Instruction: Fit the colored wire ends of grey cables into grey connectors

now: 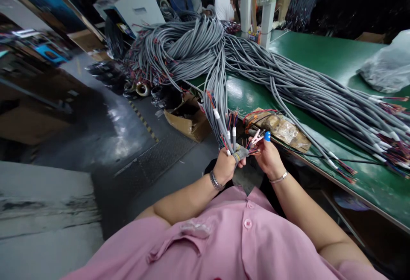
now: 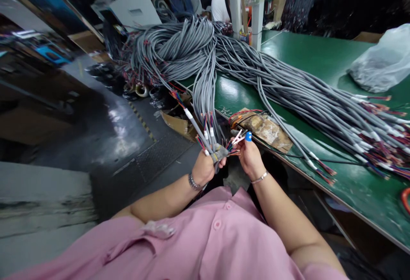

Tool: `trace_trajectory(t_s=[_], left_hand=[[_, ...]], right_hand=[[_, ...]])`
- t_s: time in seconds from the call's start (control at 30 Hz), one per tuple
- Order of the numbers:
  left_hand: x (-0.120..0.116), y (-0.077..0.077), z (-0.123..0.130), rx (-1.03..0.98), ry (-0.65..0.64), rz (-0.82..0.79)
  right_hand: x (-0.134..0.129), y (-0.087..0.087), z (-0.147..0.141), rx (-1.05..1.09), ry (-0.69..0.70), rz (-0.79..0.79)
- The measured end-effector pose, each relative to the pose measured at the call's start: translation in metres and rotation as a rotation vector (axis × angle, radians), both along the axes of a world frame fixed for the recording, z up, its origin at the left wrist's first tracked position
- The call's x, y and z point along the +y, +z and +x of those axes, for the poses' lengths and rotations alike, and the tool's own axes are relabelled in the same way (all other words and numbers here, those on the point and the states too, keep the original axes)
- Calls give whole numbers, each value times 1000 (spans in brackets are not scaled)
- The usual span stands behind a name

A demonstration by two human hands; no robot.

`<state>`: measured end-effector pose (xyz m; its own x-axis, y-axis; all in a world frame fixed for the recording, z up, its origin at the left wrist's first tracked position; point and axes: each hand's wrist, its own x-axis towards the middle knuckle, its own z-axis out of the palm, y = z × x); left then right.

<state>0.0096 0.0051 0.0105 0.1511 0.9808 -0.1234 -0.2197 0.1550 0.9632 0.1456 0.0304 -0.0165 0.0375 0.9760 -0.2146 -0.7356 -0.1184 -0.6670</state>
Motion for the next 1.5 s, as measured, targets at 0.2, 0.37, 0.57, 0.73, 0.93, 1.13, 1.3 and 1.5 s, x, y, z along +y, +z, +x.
trace_trajectory(t_s=[0.2,0.37,0.57,0.73,0.93,1.13,1.3,1.5], left_hand=[[3,-8,0,7,-9,10],[5,-12,0,33,-14,12],[2,-6,-2,0,-3,10],[-4,-3,-4,-19,4,-2],[-6,-4,2,-39,78,29],[-3,-7,9,-24,124,52],[-1,-11,11,-5,111,56],[-2,-13,8,30,99,48]], right_hand=[[7,1,0,133,48,-80],[8,0,-4,148,-29,-70],[2,-4,1,145,79,-39],[-2,0,10,159,182,-3],[-2,-3,7,4,66,59],[-3,-10,2,-258,-179,107],[2,-2,1,1,-17,47],[5,-1,-3,74,-44,40]])
